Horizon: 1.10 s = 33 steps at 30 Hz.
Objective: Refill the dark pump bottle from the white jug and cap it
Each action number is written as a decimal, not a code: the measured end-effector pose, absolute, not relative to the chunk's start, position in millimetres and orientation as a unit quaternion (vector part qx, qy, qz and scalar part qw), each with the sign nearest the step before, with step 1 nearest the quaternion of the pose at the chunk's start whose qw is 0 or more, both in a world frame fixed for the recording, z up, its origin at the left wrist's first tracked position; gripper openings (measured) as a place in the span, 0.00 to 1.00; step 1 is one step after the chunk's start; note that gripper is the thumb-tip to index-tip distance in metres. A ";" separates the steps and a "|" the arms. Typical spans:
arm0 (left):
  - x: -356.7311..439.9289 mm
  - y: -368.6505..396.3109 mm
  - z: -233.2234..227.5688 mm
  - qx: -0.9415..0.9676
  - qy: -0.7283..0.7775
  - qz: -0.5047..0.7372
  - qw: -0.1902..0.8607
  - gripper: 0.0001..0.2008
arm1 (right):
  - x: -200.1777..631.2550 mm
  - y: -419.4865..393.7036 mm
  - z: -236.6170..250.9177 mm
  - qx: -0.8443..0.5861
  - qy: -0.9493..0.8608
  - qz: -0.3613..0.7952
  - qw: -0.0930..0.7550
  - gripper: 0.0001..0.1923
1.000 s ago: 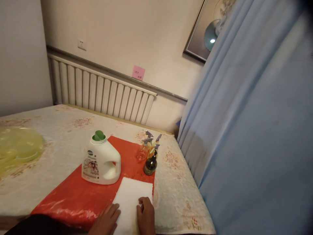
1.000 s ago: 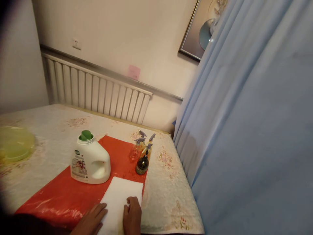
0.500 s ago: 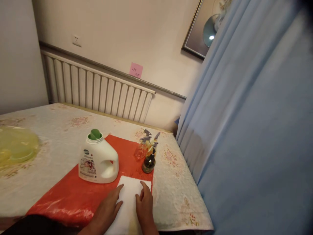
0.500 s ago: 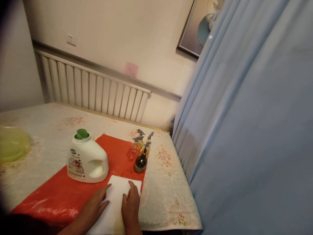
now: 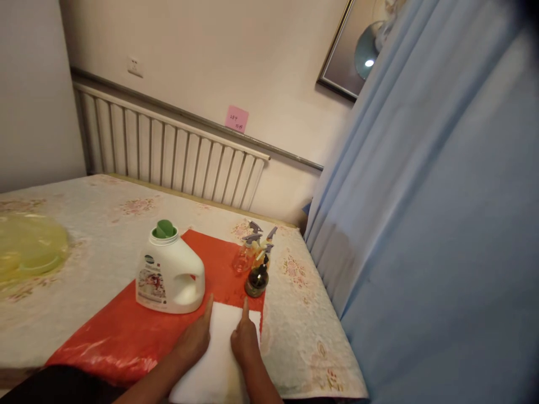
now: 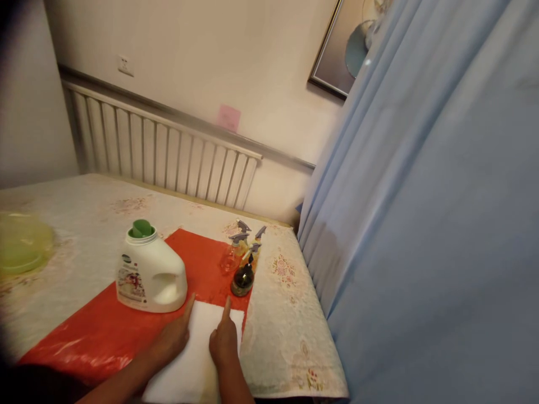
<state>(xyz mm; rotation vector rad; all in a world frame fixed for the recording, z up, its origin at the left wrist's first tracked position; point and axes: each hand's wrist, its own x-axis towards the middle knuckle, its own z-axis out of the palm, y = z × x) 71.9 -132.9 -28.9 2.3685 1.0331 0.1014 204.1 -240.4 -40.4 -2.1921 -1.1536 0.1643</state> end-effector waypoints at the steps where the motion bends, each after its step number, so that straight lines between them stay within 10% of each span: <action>1: 72.3 -133.0 -29.2 0.880 0.388 0.035 0.271 0.41 | 204.0 -240.1 -40.6 -0.837 -0.439 0.061 0.320 0.49; 33: 73.4 -132.2 -31.7 0.878 0.396 0.024 0.268 0.39 | 202.2 -239.2 -36.9 -0.852 -0.417 0.063 0.310 0.47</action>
